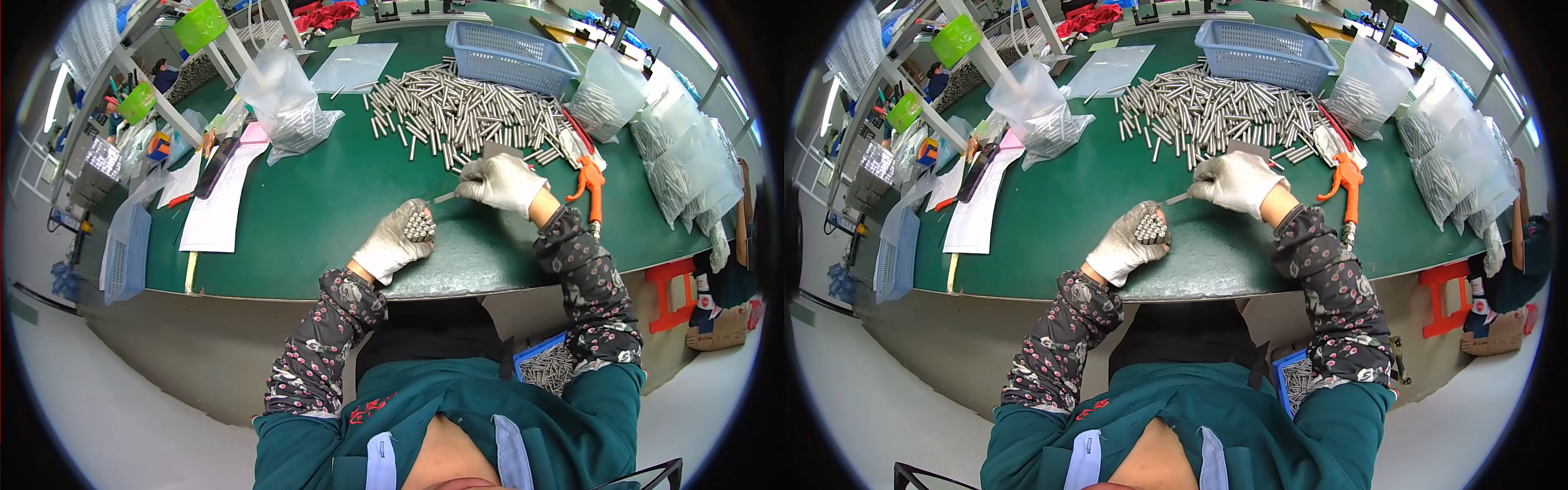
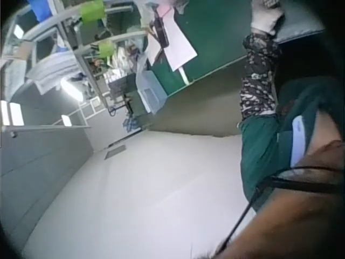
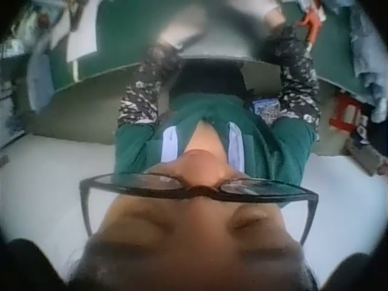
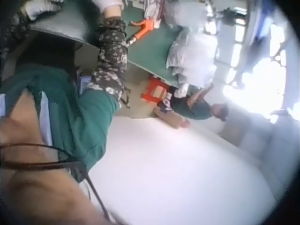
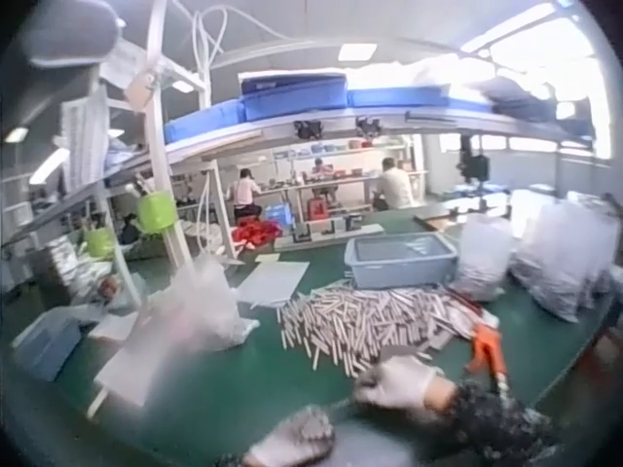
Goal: Sanding and using an air pressure gun to clean small cylindrical metal parts at a factory workbench.
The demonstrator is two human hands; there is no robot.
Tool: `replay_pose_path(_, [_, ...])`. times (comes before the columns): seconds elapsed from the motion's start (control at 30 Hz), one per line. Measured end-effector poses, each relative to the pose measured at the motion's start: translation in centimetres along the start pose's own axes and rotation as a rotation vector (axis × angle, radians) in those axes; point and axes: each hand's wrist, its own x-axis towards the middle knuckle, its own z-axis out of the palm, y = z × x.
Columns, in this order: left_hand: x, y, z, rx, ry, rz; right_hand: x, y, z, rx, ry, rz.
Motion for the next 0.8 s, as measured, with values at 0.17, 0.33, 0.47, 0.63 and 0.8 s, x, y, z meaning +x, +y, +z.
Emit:
replay_pose_path(0.17, [-0.4, 0.1, -0.1, -0.091, -0.056, 0.006, -0.2, -1.5, 1.0, 0.060, -0.045, -0.094])
replay_pose_path(0.33, [-0.3, 0.0, -0.3, -0.038, -0.016, 0.012, -0.8, -1.4, 1.2, 0.102, 0.057, -0.088])
replay_pose_path(0.47, [-0.2, -0.4, -0.2, -0.077, -0.036, -0.013, -1.0, -0.4, 2.1, 0.046, 0.109, -0.114])
replay_pose_path(0.63, [-0.3, 0.0, -0.2, -0.022, -0.012, -0.016, -2.2, -1.8, 2.1, 0.232, 0.241, -0.053])
replay_pose_path(0.8, [-0.3, -0.4, -0.2, -0.105, -0.037, -0.004, -3.4, -1.0, 3.9, 0.036, 0.356, -0.121])
